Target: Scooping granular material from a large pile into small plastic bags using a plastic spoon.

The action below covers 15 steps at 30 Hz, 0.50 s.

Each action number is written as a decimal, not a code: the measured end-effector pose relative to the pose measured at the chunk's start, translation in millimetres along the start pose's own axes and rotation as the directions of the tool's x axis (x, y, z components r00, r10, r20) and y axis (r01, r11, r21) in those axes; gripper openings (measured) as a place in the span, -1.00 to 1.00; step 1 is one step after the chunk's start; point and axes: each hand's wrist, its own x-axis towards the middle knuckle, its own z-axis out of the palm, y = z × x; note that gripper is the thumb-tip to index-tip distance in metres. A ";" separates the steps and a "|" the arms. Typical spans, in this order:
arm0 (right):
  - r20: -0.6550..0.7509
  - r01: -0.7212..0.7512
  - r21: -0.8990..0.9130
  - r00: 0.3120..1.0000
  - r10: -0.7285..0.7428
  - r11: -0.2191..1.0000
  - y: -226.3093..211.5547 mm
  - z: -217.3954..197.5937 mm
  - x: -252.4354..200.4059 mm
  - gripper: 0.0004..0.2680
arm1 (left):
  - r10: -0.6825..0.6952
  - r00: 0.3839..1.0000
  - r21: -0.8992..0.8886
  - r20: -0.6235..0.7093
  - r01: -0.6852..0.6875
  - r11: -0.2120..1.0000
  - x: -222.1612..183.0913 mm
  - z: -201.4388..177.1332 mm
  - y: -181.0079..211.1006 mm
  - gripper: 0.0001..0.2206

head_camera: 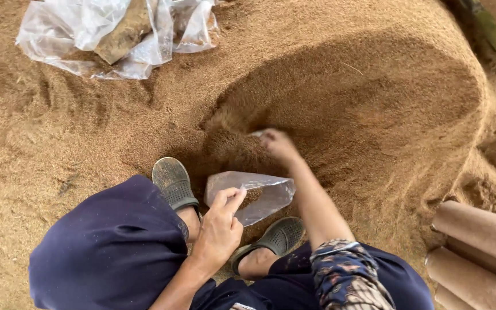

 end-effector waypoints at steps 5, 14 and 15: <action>-0.373 -0.058 0.409 0.900 0.225 0.911 -13.8 -89.0 -51.3 -0.49 | 0.038 0.999 -0.038 0.003 -0.038 0.999 -0.7 -1.3 -4.0 -0.41; -0.361 0.334 0.923 0.924 0.129 0.191 -36.1 -117.6 -122.4 -0.68 | 0.123 0.992 -0.072 0.011 -0.122 0.990 -9.3 10.1 -12.5 -0.47; -0.352 0.325 0.924 0.929 0.117 0.201 -38.5 -103.7 -103.5 -0.68 | 0.114 0.993 -0.074 -0.005 -0.114 0.991 -10.0 14.6 -14.8 -0.47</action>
